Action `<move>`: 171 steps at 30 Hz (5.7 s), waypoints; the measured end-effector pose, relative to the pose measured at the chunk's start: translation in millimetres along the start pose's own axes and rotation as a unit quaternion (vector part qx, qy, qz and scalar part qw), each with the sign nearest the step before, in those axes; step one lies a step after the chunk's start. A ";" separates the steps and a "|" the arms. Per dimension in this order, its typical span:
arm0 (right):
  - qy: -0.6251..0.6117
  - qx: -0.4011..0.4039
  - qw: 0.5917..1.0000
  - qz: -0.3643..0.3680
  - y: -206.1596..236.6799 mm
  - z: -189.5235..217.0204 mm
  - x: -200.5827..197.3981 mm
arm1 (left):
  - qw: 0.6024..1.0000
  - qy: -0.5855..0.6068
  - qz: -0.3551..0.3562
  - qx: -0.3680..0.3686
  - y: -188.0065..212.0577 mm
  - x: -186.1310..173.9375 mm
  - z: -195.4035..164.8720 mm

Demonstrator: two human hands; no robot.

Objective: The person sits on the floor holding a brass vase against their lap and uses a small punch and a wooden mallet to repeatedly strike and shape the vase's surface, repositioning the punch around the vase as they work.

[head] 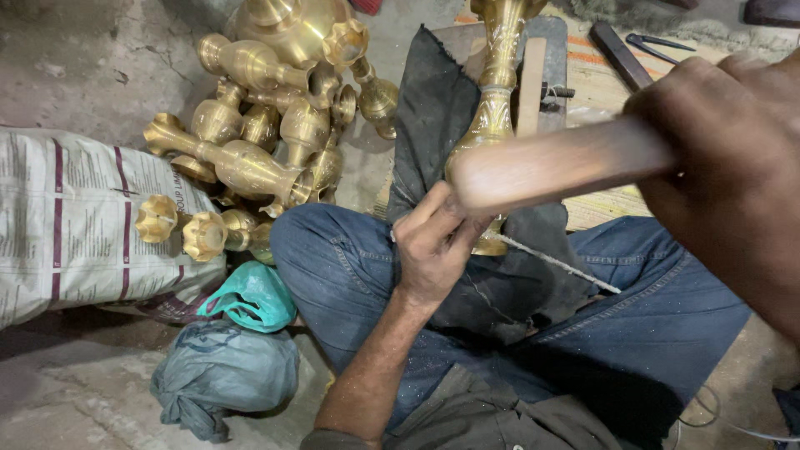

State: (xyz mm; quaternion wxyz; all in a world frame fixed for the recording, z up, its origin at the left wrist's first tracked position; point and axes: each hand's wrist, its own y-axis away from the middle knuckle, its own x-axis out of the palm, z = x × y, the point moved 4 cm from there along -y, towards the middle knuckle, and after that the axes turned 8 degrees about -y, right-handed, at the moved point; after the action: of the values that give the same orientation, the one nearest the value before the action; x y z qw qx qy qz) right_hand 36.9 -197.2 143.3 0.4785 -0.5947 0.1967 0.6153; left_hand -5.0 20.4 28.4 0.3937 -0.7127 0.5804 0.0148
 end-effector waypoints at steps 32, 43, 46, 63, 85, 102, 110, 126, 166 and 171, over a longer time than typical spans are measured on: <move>0.060 0.030 0.998 0.009 5.1 0.1 4.2 | 0.998 0.051 0.035 0.027 -7.2 -4.3 0.0; 0.106 0.001 0.993 0.055 11.2 -5.4 11.3 | 0.996 0.068 0.053 0.021 -12.2 -6.3 -3.0; 0.075 0.008 0.997 0.008 11.7 -8.8 9.4 | 0.996 0.066 0.060 0.023 -11.4 -7.4 -2.1; 0.035 0.051 0.997 0.050 12.9 -0.7 6.7 | 0.992 0.085 0.085 0.025 -12.5 -8.1 2.9; 0.048 0.027 0.998 -0.013 25.4 7.6 6.5 | 0.988 0.088 0.108 0.070 -12.5 -8.0 19.3; -0.122 0.144 0.976 -0.111 58.7 -20.0 62.2 | 0.952 0.147 0.199 0.179 -30.2 4.1 35.6; 0.038 0.061 0.990 -0.119 41.6 7.5 23.3 | 0.956 0.116 0.200 0.183 -31.6 -0.8 30.9; -0.027 0.071 0.993 -0.088 40.7 -4.6 20.6 | 0.954 0.134 0.213 0.166 -32.0 7.8 36.0; -0.068 0.119 0.984 -0.110 54.7 -8.1 21.1 | 0.949 0.135 0.230 0.166 -41.7 2.7 28.9; 0.045 0.092 0.991 -0.086 47.4 -3.7 21.5 | 0.953 0.099 0.219 0.187 -42.7 0.5 24.0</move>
State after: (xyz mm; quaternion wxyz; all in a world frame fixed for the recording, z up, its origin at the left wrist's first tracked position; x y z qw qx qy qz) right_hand 3.5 -214.6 107.2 0.5730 -0.5900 0.2220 0.5238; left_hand 41.5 34.7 34.8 0.4474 -0.4799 0.7506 -0.0787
